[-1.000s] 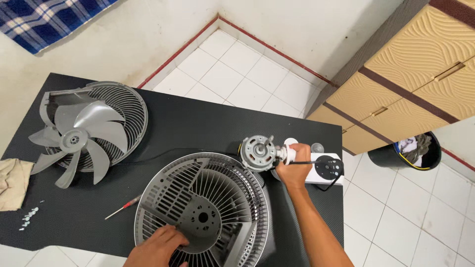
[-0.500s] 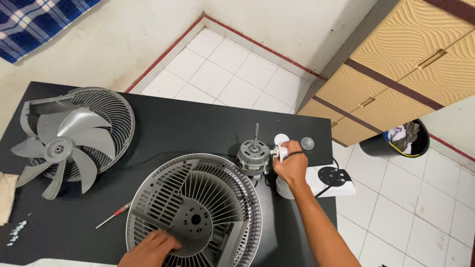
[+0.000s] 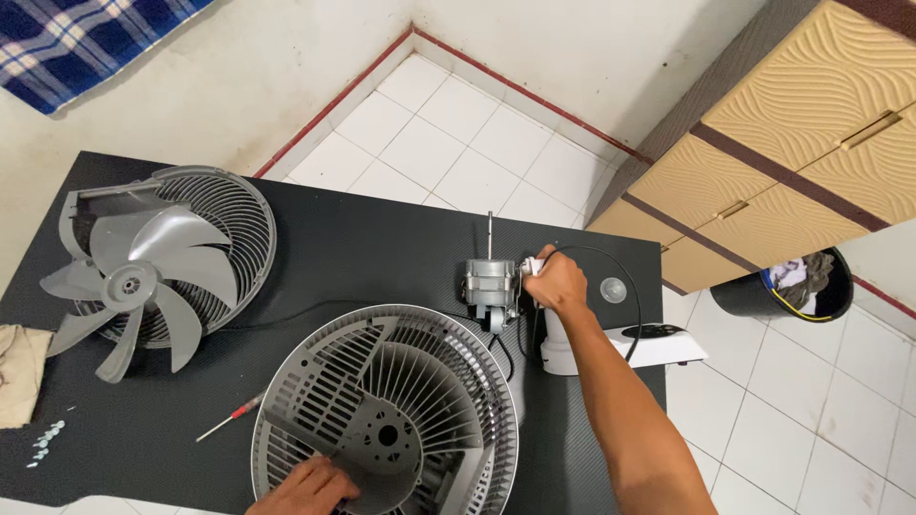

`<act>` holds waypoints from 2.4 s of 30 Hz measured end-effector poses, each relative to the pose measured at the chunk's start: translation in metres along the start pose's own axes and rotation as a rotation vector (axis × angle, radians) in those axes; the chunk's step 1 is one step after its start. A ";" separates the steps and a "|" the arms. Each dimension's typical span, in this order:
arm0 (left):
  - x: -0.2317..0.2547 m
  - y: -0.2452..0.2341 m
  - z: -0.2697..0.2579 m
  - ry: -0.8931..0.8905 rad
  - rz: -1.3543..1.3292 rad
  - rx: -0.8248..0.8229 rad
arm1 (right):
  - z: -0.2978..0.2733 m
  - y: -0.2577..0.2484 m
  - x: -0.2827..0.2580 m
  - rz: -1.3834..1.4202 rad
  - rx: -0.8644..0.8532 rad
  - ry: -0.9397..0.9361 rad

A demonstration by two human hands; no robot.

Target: The person disassembles a white electric fan on a black table. They remove the front grille, unscrew and detach the fan blades, then remove the motor housing and rear grille, leaving the components separated on the table.

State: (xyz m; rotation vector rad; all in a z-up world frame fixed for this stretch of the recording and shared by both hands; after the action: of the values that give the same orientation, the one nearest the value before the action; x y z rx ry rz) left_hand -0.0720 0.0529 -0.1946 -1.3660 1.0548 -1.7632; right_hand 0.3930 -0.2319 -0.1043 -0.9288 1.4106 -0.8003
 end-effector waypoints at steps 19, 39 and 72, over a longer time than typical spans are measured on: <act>0.024 -0.011 0.006 -0.106 -0.129 -0.014 | 0.042 0.063 -0.011 -0.055 -0.249 -0.003; 0.114 -0.233 0.151 -0.798 -0.364 -0.597 | 0.029 0.065 0.007 0.059 -0.176 0.046; 0.103 -0.195 0.208 -0.323 -0.213 0.136 | -0.053 0.023 -0.017 0.120 0.329 -0.409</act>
State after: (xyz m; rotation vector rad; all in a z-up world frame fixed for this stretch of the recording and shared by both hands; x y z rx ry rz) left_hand 0.1009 0.0115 0.0505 -1.6551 0.6240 -1.6528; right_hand 0.3375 -0.2095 -0.1137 -0.6965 0.9352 -0.6794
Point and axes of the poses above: each hand's wrist, its own z-axis towards the middle knuckle, its own y-axis out of the palm, x = y × z, the point moved 1 cm from there along z, towards the middle knuckle, and after that the axes turned 14 degrees about x, right-handed, at the moved point
